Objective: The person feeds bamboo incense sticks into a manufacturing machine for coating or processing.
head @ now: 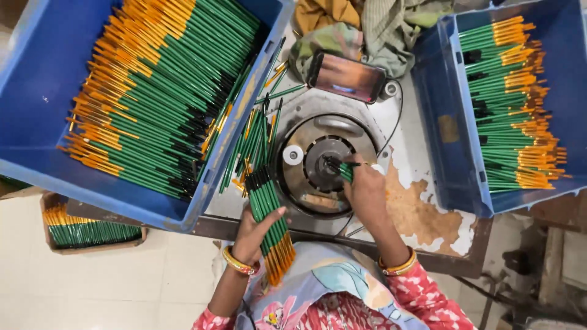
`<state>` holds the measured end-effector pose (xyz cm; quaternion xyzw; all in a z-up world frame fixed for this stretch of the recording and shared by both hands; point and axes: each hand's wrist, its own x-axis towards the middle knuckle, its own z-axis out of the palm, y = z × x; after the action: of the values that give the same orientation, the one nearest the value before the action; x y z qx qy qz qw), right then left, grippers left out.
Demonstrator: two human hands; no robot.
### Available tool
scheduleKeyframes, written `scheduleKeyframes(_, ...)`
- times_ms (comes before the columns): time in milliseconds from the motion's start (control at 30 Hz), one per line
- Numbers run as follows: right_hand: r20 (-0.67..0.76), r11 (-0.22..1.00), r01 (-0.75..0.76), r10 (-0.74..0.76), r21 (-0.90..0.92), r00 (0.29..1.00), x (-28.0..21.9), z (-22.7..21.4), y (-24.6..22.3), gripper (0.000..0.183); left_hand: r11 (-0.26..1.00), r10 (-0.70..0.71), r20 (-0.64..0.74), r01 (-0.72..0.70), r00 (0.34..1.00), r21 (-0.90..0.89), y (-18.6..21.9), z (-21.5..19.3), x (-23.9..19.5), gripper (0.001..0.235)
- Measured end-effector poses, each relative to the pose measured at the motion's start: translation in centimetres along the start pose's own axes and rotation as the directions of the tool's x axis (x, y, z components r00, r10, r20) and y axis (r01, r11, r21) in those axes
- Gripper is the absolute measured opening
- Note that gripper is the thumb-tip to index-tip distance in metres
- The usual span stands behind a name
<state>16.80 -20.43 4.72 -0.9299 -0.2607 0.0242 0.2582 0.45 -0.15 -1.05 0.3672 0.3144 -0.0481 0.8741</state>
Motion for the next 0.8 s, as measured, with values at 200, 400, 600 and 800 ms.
scheduleKeyframes(200, -0.075, 0.986, 0.168, -0.167, 0.013, 0.983, 0.5, 0.2, 0.1, 0.042, 0.999, 0.001, 0.036, -0.002, 0.999, 0.035, 0.3, -0.5, 0.2, 0.02)
scheduleKeyframes(400, -0.022, 1.0, -0.017, 0.017, 0.009, 1.0, -1.4, 0.5, 1.3, 0.053, 0.994, 0.011, 0.16, -0.028, 0.987, 0.104, 2.4, -0.4, -1.8, 0.024)
scheduleKeyframes(600, 0.485, 0.968, 0.105, -0.208, 0.23, 0.849, -2.4, -3.0, -4.0, 0.027, 0.754, 0.284, 0.421, -0.472, 0.861, 0.456, 4.9, 3.0, -2.9, 0.039)
scheduleKeyframes(800, 0.179, 0.941, -0.305, 0.278, 0.146, 0.944, -3.3, -7.3, -0.3, 0.016, 0.981, 0.069, 0.081, -0.083, 0.994, 0.178, -0.4, -1.1, 0.6, 0.022)
